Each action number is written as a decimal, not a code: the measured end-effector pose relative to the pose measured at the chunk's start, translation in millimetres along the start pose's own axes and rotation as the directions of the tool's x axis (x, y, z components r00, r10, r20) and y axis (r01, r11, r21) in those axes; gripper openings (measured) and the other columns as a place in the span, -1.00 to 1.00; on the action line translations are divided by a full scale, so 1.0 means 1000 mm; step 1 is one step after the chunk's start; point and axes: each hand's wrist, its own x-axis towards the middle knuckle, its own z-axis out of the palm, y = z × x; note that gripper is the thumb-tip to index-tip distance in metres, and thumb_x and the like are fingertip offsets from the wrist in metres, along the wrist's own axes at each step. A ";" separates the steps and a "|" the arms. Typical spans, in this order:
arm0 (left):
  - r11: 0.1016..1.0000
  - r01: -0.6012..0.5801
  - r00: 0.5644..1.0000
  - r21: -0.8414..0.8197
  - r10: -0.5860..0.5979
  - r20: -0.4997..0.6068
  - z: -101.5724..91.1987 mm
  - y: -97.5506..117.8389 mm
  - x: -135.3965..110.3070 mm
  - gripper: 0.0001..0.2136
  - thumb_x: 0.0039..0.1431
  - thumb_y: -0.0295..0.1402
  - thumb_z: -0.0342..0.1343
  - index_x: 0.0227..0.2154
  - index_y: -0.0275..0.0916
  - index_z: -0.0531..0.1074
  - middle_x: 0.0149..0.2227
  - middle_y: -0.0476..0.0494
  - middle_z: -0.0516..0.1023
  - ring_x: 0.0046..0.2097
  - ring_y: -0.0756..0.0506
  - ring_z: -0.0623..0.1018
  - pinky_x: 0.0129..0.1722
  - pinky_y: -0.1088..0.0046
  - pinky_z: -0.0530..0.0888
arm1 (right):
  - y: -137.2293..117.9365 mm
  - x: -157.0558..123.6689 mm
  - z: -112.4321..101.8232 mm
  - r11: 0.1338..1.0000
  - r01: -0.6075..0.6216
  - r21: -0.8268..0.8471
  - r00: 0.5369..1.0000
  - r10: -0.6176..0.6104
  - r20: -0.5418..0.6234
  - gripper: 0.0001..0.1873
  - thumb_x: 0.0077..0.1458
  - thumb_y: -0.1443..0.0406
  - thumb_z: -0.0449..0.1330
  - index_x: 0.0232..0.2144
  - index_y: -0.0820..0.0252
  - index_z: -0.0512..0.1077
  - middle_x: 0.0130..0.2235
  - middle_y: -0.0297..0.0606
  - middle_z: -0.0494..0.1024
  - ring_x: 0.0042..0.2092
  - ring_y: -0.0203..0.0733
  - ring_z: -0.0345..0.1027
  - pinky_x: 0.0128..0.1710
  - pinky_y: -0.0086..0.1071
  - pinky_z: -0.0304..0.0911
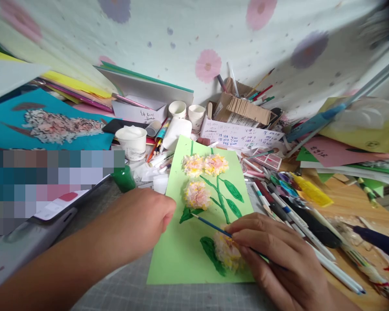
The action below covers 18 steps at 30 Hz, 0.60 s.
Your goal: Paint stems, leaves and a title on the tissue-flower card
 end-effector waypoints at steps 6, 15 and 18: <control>1.000 0.015 1.000 0.019 -0.016 0.021 -0.002 0.003 0.003 -0.80 0.15 -0.54 0.09 -0.45 -0.13 0.55 -0.37 0.01 0.68 -0.26 -0.17 0.64 -0.33 0.31 0.27 | 0.001 0.001 0.000 0.999 -0.025 -0.021 0.999 0.024 -0.046 -0.71 0.21 0.56 0.15 -0.12 0.19 0.52 -0.24 -0.19 0.77 -0.25 -0.26 0.72 -0.22 -0.51 0.62; 1.000 0.005 1.000 0.003 -0.005 0.009 -0.004 0.004 0.000 -0.80 0.16 -0.54 0.08 -0.45 -0.14 0.54 -0.38 -0.02 0.68 -0.25 -0.19 0.65 -0.33 0.30 0.28 | 0.001 -0.002 -0.003 0.998 -0.069 0.000 0.996 0.069 -0.059 -0.71 0.22 0.53 0.18 -0.11 0.13 0.53 -0.23 -0.20 0.79 -0.24 -0.22 0.75 -0.20 -0.51 0.64; 1.000 0.006 1.000 0.001 -0.006 0.005 -0.006 0.005 -0.001 -0.80 0.15 -0.55 0.09 -0.45 -0.14 0.54 -0.39 -0.02 0.67 -0.26 -0.18 0.65 -0.33 0.30 0.27 | 0.001 -0.001 -0.009 0.996 -0.086 0.036 0.996 0.087 -0.016 -0.68 0.22 0.54 0.18 -0.10 0.09 0.54 -0.23 -0.21 0.80 -0.23 -0.15 0.77 -0.22 -0.46 0.67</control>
